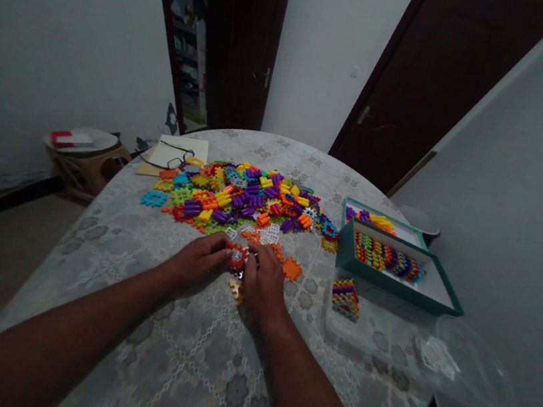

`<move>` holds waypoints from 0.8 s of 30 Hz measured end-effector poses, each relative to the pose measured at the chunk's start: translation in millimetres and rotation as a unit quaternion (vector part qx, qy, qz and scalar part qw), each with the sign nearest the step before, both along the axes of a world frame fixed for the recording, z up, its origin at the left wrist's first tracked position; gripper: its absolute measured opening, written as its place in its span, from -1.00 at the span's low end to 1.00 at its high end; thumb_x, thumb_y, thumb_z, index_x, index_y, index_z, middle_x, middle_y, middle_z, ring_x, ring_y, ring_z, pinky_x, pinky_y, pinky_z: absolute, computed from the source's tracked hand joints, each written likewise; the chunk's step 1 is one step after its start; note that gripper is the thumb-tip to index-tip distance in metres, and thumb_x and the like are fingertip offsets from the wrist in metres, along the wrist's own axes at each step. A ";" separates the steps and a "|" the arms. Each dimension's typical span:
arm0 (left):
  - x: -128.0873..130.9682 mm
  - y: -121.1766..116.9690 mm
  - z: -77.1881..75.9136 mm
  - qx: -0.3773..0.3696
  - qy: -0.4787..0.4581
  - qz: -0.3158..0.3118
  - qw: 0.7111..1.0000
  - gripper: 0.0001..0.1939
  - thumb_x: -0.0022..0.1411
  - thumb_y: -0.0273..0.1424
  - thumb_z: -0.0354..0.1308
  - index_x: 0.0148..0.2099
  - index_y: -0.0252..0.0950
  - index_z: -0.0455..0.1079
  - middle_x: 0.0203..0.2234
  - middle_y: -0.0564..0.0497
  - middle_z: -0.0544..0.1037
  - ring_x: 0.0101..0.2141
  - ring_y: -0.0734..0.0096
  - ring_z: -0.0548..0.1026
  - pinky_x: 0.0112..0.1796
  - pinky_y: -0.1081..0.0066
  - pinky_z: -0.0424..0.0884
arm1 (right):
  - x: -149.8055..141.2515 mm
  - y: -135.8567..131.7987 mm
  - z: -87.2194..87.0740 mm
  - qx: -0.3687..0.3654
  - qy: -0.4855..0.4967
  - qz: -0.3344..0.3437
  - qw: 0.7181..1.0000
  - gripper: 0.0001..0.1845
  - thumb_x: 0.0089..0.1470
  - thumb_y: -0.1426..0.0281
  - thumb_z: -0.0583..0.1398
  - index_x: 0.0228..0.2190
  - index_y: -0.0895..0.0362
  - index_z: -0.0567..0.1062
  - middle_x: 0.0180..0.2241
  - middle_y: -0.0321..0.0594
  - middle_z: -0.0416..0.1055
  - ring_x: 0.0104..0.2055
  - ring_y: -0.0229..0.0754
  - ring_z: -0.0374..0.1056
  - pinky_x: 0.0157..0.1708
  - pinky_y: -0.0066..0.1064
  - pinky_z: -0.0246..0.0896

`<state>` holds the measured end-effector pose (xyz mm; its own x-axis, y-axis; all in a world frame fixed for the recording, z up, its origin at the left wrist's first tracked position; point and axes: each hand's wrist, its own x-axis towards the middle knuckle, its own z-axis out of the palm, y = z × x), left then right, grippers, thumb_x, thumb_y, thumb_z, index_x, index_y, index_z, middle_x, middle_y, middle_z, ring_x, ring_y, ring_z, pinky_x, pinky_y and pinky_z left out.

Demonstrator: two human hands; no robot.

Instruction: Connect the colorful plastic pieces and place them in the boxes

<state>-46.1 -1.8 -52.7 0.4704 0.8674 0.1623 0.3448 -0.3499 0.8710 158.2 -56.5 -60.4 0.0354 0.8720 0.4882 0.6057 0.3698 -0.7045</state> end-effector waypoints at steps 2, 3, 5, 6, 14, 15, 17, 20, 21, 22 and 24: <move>-0.9 0.4 -0.8 -0.004 -0.015 -0.002 1.000 -0.82 0.43 -0.24 0.14 -0.18 -0.23 0.43 -0.35 0.05 0.57 -0.34 0.32 0.47 -0.29 0.35 0.35 | 0.5 -0.1 4.2 -0.018 0.005 0.005 1.000 -0.70 0.35 0.42 0.13 -0.05 0.09 0.65 -0.10 -0.08 0.63 -0.04 -0.02 0.55 0.03 -0.18 0.43; -1.1 0.2 -0.6 -0.003 -0.017 -0.002 1.000 -0.82 0.43 -0.24 0.14 -0.18 -0.23 0.43 -0.36 0.05 0.57 -0.34 0.32 0.47 -0.29 0.35 0.35 | 0.9 -0.2 6.6 -0.026 0.006 0.012 1.000 -0.70 0.34 0.41 0.14 -0.06 0.08 0.66 -0.10 -0.09 0.64 -0.05 -0.02 0.55 0.02 -0.19 0.43; -1.0 -0.8 0.5 0.001 -0.013 0.000 1.000 -0.83 0.44 -0.25 0.14 -0.19 -0.22 0.43 -0.37 0.06 0.55 -0.34 0.32 0.46 -0.30 0.35 0.34 | 2.2 -0.1 12.6 -0.050 0.007 0.028 0.998 -0.71 0.34 0.39 0.16 -0.07 0.07 0.67 -0.11 -0.11 0.66 -0.06 -0.02 0.56 0.01 -0.20 0.43; -0.7 -1.7 1.3 0.003 -0.008 -0.001 1.000 -0.83 0.44 -0.25 0.15 -0.20 -0.22 0.43 -0.37 0.06 0.56 -0.34 0.32 0.47 -0.30 0.35 0.33 | 3.1 0.1 16.5 -0.064 0.006 0.034 0.997 -0.72 0.33 0.38 0.17 -0.08 0.06 0.68 -0.11 -0.12 0.66 -0.06 -0.02 0.57 0.00 -0.20 0.44; -1.4 -17.2 9.2 0.078 0.076 -0.018 0.994 -0.89 0.45 -0.31 0.13 -0.18 -0.20 0.40 -0.33 -0.01 0.60 -0.32 0.25 0.51 -0.26 0.31 0.34 | 8.1 30.4 47.5 -0.090 -0.026 0.056 0.994 -0.73 0.35 0.35 0.17 -0.08 0.04 0.68 -0.06 -0.16 0.67 -0.01 -0.04 0.58 0.06 -0.20 0.43; -4.0 -19.5 12.0 0.095 0.102 -0.026 0.990 -0.90 0.45 -0.33 0.13 -0.17 -0.20 0.40 -0.32 -0.02 0.60 -0.31 0.24 0.52 -0.25 0.31 0.35 | 6.8 39.4 47.5 -0.089 -0.041 0.068 0.993 -0.73 0.35 0.36 0.17 -0.07 0.05 0.68 -0.05 -0.15 0.67 0.00 -0.04 0.57 0.07 -0.20 0.43; -10.5 -23.4 19.0 0.122 0.161 -0.047 0.978 -0.93 0.44 -0.35 0.13 -0.15 -0.20 0.40 -0.29 -0.03 0.60 -0.29 0.23 0.53 -0.22 0.31 0.37 | 1.9 59.2 44.5 -0.088 -0.081 0.087 0.989 -0.72 0.34 0.40 0.19 -0.03 0.07 0.67 -0.02 -0.12 0.66 -0.01 -0.05 0.57 0.07 -0.20 0.43; -19.8 -26.2 29.8 0.132 0.238 -0.067 0.960 -0.94 0.44 -0.37 0.13 -0.12 -0.20 0.42 -0.27 -0.05 0.62 -0.26 0.19 0.57 -0.20 0.29 0.41 | -10.9 88.6 35.9 -0.073 -0.149 0.121 0.979 -0.66 0.31 0.49 0.21 0.06 0.08 0.63 0.07 -0.07 0.62 0.00 -0.08 0.56 0.12 -0.22 0.42; -21.9 -26.3 32.4 0.129 0.255 -0.065 0.956 -0.94 0.44 -0.37 0.13 -0.11 -0.20 0.42 -0.26 -0.05 0.62 -0.25 0.18 0.58 -0.19 0.28 0.42 | -16.4 97.2 32.8 -0.063 -0.169 0.134 0.974 -0.63 0.29 0.52 0.22 0.08 0.09 0.62 0.10 -0.05 0.60 0.05 -0.08 0.54 0.16 -0.22 0.40; -23.4 -26.0 34.4 0.126 0.267 -0.062 0.953 -0.94 0.43 -0.37 0.13 -0.11 -0.20 0.43 -0.26 -0.06 0.63 -0.24 0.16 0.60 -0.19 0.28 0.43 | -22.3 105.1 29.8 -0.053 -0.189 0.144 0.970 -0.60 0.29 0.54 0.22 0.11 0.11 0.60 0.13 -0.03 0.57 0.11 -0.06 0.52 0.20 -0.22 0.37; -25.1 -24.9 36.3 0.117 0.279 -0.059 0.951 -0.93 0.43 -0.38 0.13 -0.10 -0.21 0.44 -0.24 -0.09 0.65 -0.21 0.13 0.62 -0.19 0.28 0.44 | -34.6 118.4 24.4 -0.045 -0.225 0.150 0.962 -0.56 0.28 0.56 0.23 0.16 0.14 0.57 0.18 0.01 0.53 0.23 -0.02 0.45 0.27 -0.20 0.32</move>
